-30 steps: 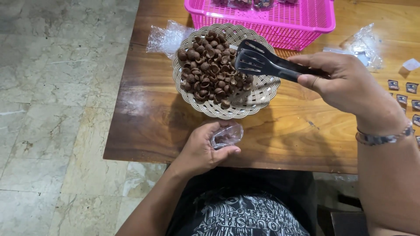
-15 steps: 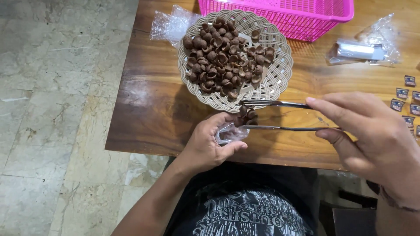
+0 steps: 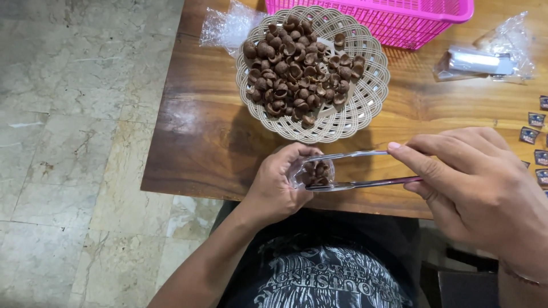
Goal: The person places individual cereal pieces into small plastic bags by hand and using tongs, then seals the bags by hand.
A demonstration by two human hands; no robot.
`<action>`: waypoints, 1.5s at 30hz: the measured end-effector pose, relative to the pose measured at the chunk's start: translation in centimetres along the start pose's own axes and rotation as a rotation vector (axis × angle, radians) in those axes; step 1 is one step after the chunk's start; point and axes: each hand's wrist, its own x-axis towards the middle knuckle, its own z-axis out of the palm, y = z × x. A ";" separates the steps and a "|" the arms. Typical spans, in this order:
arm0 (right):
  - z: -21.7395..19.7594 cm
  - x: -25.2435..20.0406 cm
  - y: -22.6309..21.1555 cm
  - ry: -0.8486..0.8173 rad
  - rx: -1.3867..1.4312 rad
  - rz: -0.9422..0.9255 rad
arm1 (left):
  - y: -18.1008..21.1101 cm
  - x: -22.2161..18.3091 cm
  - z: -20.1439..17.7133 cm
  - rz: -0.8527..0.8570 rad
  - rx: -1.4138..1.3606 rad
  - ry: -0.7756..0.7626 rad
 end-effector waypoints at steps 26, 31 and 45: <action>0.8 -1.4 0.5 -0.030 0.129 0.070 | 0.2 0.1 0.2 -0.018 0.052 0.037; 1.2 -1.0 0.5 -0.058 0.104 0.090 | 0.8 0.4 0.2 -0.052 0.066 0.012; 1.1 -1.1 1.0 -0.043 0.146 0.122 | 1.6 0.7 0.4 -0.047 0.047 0.004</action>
